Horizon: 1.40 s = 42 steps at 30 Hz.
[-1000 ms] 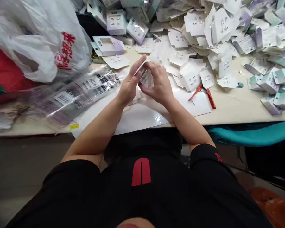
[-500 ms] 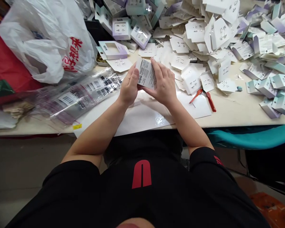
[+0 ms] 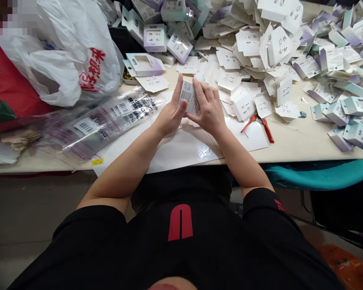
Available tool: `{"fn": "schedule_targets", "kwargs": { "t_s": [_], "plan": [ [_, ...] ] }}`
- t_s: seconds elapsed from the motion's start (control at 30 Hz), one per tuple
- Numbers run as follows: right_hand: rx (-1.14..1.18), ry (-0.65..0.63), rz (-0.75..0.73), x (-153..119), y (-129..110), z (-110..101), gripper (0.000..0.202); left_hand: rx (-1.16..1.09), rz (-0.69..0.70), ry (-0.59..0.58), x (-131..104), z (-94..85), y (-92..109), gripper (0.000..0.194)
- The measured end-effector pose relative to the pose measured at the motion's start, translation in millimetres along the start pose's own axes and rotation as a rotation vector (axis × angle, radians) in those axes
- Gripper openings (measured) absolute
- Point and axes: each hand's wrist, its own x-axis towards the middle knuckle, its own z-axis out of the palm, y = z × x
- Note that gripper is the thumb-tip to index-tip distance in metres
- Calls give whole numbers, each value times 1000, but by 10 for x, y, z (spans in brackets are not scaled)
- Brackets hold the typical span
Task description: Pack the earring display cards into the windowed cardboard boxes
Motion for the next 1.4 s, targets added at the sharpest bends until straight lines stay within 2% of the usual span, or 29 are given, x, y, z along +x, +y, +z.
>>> {"fn": "schedule_targets", "kwargs": {
  "t_s": [0.07,0.13,0.23,0.3,0.37,0.43,0.5,0.6,0.73,0.8,0.83,0.9,0.93,1.07,1.17,1.27,1.37,1.4],
  "plan": [
    [-64,34,-40,-13,13,22,88,72,46,-33,-17,-17,51,106],
    [-112,89,-115,-28,21,58,88,95,106,-30,-21,-32,75,102],
    [-118,161,-149,-37,48,132,98,134,161,65,-6,-53,57,95],
    [-11,131,-63,-24,108,191,112,212,145,137,14,-76,4,89],
    [225,57,82,6,192,246,118,303,142,174,40,-105,-78,77],
    [479,-26,230,41,256,281,110,371,161,173,66,-128,-168,65],
    [654,-79,323,65,260,289,98,394,176,146,87,-129,-237,61],
    [789,-87,327,64,171,261,94,366,204,139,119,-86,-285,61],
    [836,-79,308,20,64,221,88,303,282,124,162,-18,-314,55],
    [870,-56,340,4,60,213,84,314,274,103,151,-6,-312,64],
    [883,-34,356,1,67,210,83,329,254,86,132,-7,-300,76],
    [883,10,367,3,89,207,81,337,207,42,80,-21,-248,101],
    [873,19,359,5,101,206,80,320,188,30,51,-34,-209,106],
    [822,-10,319,0,128,226,77,198,120,115,-27,-79,-40,99],
    [660,31,276,-33,91,271,72,153,61,155,-24,-42,-4,107],
    [442,26,102,-70,-1,305,69,70,39,115,27,53,-64,113],
    [298,-20,-45,-91,-98,274,87,-128,-5,138,87,89,-110,98],
    [275,-9,-64,-96,-122,248,87,-197,-24,145,98,73,-101,96]
  ]
}}
